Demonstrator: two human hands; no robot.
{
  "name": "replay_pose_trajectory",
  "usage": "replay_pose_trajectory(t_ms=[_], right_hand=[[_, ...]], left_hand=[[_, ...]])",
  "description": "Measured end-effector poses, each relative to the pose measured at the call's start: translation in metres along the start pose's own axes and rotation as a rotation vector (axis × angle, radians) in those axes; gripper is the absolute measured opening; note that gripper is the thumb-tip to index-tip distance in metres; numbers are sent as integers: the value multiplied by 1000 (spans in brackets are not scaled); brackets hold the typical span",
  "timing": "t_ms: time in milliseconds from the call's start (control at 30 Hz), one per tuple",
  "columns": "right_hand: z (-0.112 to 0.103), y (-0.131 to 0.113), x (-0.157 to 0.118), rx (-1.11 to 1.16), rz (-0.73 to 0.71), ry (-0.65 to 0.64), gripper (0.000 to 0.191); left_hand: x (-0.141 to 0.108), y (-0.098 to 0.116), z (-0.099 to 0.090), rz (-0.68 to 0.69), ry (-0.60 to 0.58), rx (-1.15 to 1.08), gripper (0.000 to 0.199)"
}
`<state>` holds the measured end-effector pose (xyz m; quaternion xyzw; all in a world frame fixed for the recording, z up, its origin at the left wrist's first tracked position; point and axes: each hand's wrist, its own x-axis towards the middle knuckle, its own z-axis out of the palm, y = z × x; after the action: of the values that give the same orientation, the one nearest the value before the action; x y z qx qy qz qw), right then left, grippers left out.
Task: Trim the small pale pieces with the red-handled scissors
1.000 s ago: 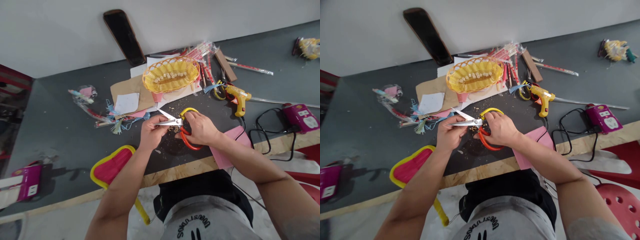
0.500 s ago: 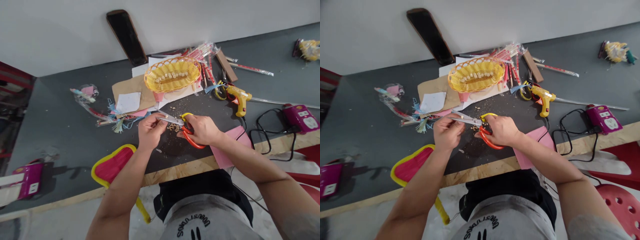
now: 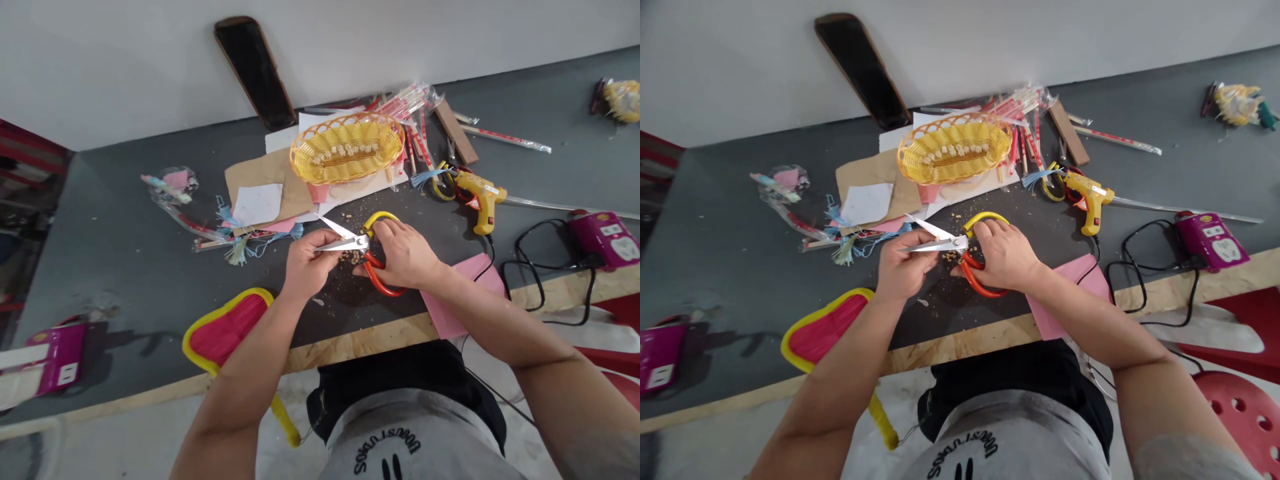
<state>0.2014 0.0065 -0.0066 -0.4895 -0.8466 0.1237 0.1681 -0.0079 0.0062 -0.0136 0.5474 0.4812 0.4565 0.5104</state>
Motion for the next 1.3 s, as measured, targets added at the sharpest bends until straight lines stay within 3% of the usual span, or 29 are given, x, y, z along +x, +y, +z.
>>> replay_pose_trajectory(t_ms=[233, 467, 700, 900, 1300], right_hand=[[-2, -3, -4, -23, 38, -16, 56], [-7, -7, -3, 28, 68, -121, 52], [-5, -4, 4, 2, 63, -25, 64], [-4, -1, 3, 39, 77, -41, 62], [-4, -1, 3, 71, 73, -61, 65]], left_hand=[[1, -1, 3, 11, 23, -43, 20], [-1, 8, 5, 203, 202, 75, 30], [-1, -1, 7, 90, 113, -62, 27], [-1, -5, 9, -31, 91, -139, 29], [-2, -5, 7, -7, 44, -106, 25]])
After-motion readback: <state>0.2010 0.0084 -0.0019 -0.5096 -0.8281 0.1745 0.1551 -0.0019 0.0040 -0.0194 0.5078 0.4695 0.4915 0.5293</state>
